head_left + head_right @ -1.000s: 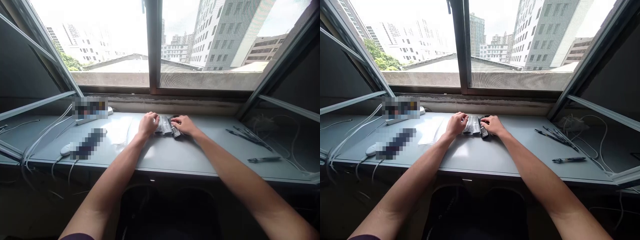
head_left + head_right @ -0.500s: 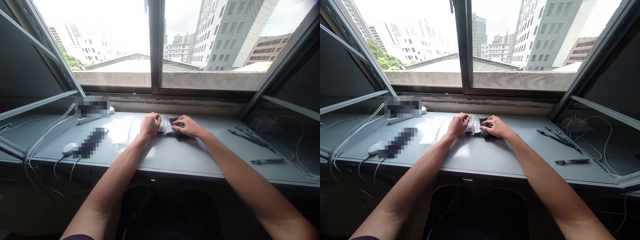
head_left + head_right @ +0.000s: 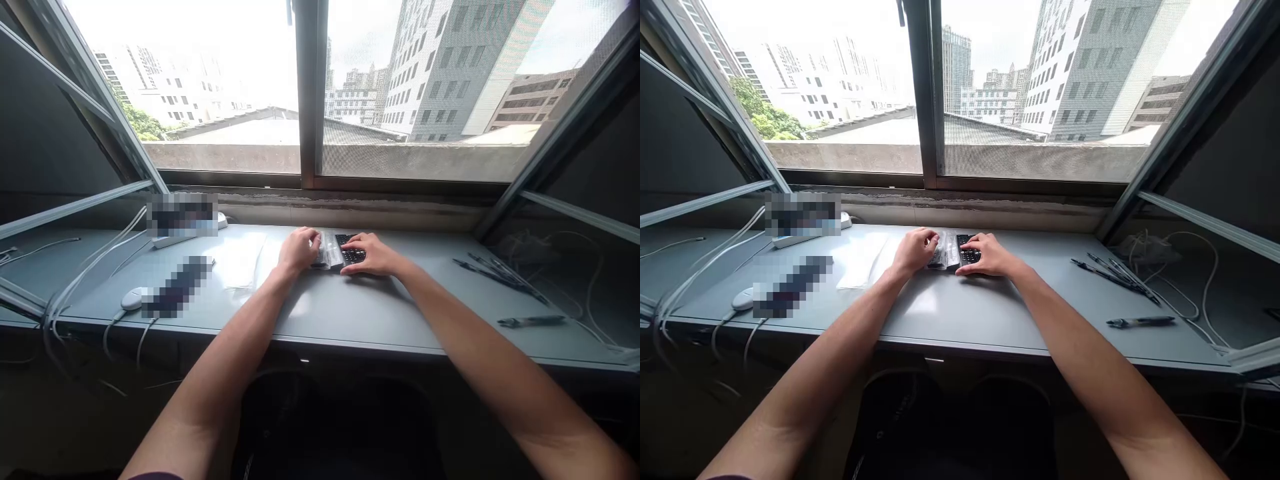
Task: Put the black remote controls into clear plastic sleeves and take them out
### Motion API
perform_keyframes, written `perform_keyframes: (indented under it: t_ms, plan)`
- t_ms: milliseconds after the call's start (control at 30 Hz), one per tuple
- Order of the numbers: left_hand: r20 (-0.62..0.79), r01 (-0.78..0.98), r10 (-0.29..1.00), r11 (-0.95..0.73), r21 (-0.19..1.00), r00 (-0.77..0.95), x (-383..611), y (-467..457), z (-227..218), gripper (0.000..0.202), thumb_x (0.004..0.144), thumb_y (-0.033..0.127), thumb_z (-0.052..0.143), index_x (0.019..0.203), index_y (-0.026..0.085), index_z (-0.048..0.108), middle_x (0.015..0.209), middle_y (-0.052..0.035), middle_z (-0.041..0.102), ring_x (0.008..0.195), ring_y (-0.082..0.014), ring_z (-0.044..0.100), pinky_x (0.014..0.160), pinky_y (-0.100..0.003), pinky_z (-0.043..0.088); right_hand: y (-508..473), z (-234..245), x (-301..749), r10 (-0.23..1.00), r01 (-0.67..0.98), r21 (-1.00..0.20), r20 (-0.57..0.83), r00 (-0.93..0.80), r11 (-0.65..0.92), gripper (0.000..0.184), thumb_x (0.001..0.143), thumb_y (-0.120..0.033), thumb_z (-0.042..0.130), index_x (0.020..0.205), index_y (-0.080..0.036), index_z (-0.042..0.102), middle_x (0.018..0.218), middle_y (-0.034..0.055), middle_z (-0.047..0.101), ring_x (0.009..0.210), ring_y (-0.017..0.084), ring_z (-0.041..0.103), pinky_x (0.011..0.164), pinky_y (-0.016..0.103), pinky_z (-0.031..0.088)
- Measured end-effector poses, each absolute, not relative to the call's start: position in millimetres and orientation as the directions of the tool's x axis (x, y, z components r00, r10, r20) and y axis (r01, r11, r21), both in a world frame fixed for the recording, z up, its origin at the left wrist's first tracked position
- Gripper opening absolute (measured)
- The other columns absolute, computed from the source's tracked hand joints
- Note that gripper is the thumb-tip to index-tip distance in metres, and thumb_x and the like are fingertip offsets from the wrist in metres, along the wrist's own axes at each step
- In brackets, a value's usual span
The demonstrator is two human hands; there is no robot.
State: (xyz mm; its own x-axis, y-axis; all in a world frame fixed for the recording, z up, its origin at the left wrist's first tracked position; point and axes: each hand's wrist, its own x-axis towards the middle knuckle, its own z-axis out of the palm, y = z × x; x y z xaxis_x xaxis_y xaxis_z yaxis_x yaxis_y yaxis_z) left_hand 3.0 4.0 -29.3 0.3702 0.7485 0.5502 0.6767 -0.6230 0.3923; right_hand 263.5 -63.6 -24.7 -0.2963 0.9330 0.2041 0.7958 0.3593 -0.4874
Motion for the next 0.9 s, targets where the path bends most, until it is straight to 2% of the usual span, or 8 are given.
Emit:
perform_keyframes:
  t_ms: [100,200,267,367,500,900]
  plan:
    - [0.551,0.661,0.720,-0.660,0.356,0.422,4.5,4.6,-31.7,0.028,0.108,0.033,0.055,0.110,0.023,0.081,0.116,-0.0099,0.078,0.113,-0.0278,0.068,0.101,-0.041,0.055,-62.5,-27.5,262.3,0.933,0.801,-0.481,0.218,-0.286,0.358,0.080,0.072,-0.073,0.093,0.139,-0.033,0.079,0.147,0.0126,0.062,0.148,0.042,0.045,0.128,0.060,0.040]
    - [0.550,0.619,0.639,-0.742,0.258,0.537,10.6,0.6,-33.6,0.034,0.110,0.039,0.053,0.125,0.024,0.079,0.132,-0.0094,0.075,0.130,-0.0283,0.063,0.115,-0.043,0.050,-60.2,-32.9,262.0,0.926,0.801,-0.470,0.245,-0.285,0.371,0.082,0.071,-0.074,0.093,0.141,-0.033,0.078,0.146,0.0125,0.062,0.146,0.042,0.046,0.128,0.060,0.040]
    - [0.522,0.600,0.605,-0.774,0.205,0.602,16.9,-4.0,-35.6,0.041,0.112,0.045,0.049,0.134,0.025,0.077,0.145,-0.0080,0.071,0.142,-0.0286,0.057,0.123,-0.046,0.044,-58.2,-37.0,262.5,0.919,0.797,-0.461,0.258,-0.299,0.389,0.084,0.069,-0.074,0.095,0.141,-0.034,0.077,0.146,0.0124,0.061,0.146,0.042,0.046,0.128,0.060,0.040]
    - [0.436,0.611,0.620,-0.770,0.182,0.652,26.0,-11.4,-40.0,0.050,0.114,0.052,0.041,0.144,0.027,0.072,0.159,-0.0073,0.063,0.155,-0.0308,0.047,0.128,-0.050,0.038,-55.2,-42.3,263.8,0.903,0.789,-0.446,0.275,-0.329,0.423,0.085,0.068,-0.072,0.096,0.141,-0.034,0.077,0.146,0.0127,0.061,0.145,0.042,0.046,0.127,0.062,0.040]
    - [0.372,0.614,0.637,-0.765,0.194,0.675,31.4,-17.9,-42.6,0.054,0.114,0.051,0.041,0.153,0.024,0.066,0.163,-0.0110,0.059,0.150,-0.0309,0.055,0.127,-0.048,0.039,-53.2,-46.6,264.2,0.898,0.791,-0.437,0.303,-0.318,0.428,0.086,0.070,-0.070,0.096,0.144,-0.031,0.075,0.146,0.0137,0.062,0.144,0.042,0.046,0.127,0.063,0.040]
    - [0.383,0.585,0.637,-0.769,0.258,0.669,29.0,-15.5,-41.4,0.046,0.113,0.046,0.045,0.144,0.025,0.073,0.157,-0.0077,0.065,0.149,-0.0270,0.058,0.127,-0.041,0.040,-56.8,-45.2,259.7,0.906,0.820,-0.411,0.316,-0.283,0.399,0.082,0.073,-0.070,0.094,0.143,-0.032,0.074,0.138,0.0127,0.063,0.140,0.041,0.048,0.124,0.059,0.043]
